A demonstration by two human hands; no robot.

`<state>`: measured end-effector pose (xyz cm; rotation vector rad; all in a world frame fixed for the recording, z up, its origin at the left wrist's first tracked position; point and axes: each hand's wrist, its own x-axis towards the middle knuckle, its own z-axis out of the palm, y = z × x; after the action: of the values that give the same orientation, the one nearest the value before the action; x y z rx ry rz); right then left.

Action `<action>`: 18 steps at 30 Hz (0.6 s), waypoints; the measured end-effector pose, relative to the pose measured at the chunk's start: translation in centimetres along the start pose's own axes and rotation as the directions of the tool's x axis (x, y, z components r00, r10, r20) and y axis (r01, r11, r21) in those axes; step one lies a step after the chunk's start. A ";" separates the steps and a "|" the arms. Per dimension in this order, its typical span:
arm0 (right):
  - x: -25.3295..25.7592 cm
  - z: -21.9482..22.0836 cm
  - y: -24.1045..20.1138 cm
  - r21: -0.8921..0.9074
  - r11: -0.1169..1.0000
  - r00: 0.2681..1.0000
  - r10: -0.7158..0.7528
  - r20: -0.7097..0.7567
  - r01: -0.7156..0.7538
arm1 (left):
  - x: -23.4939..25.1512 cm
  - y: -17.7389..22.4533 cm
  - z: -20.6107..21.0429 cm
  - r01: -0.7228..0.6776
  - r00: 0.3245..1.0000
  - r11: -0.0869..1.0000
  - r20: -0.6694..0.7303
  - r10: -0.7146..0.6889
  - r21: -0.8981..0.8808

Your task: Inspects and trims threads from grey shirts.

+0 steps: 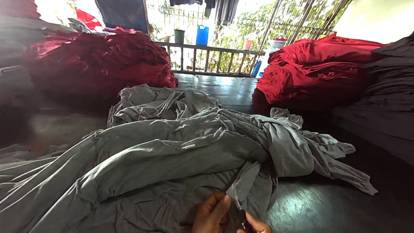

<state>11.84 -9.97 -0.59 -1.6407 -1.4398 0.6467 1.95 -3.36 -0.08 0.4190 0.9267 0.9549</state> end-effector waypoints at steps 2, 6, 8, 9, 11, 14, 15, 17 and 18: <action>0.1 0.1 -0.1 0.005 1.000 0.999 -0.024 -0.023 0.024 | 0.0 0.0 0.0 0.005 1.000 1.000 -0.002 -0.005 -0.001; 0.2 0.2 -0.2 0.031 1.000 1.000 0.002 -0.031 -0.001 | 0.0 0.0 -0.1 0.003 1.000 1.000 -0.001 -0.003 -0.019; 0.4 -0.2 -0.5 0.044 0.998 0.999 0.047 0.001 -0.047 | 0.0 -0.1 -0.3 -0.004 1.000 0.999 0.002 0.004 -0.036; 0.5 -0.4 -0.7 0.051 0.996 0.998 0.069 0.011 -0.069 | 0.1 -0.1 -0.3 -0.009 1.000 0.999 0.006 0.009 -0.041; 0.7 -0.7 -0.9 0.063 0.993 0.995 0.094 0.032 -0.096 | 0.1 -0.2 -0.4 -0.012 1.000 0.999 0.003 0.012 -0.045; 0.7 -0.8 -0.8 0.059 0.994 0.996 0.086 0.026 -0.087 | 0.1 0.0 -0.4 -0.011 1.000 0.999 0.006 0.011 -0.048; 0.7 -0.8 -0.7 0.057 0.995 0.996 0.082 0.020 -0.083 | 0.1 0.0 -0.4 -0.009 1.000 0.999 0.008 0.010 -0.049; 0.7 -0.8 -0.7 0.057 0.995 0.996 0.083 0.016 -0.084 | 0.2 0.0 -0.4 -0.005 1.000 0.999 0.010 0.005 -0.054; 0.8 -0.8 -0.7 0.058 0.995 0.996 0.085 0.018 -0.086 | 0.2 0.0 -0.4 -0.003 1.000 0.998 0.011 0.004 -0.055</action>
<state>12.28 -9.44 0.52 -1.6619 -1.3548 0.7447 1.65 -3.27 -0.43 0.3788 0.8877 0.9785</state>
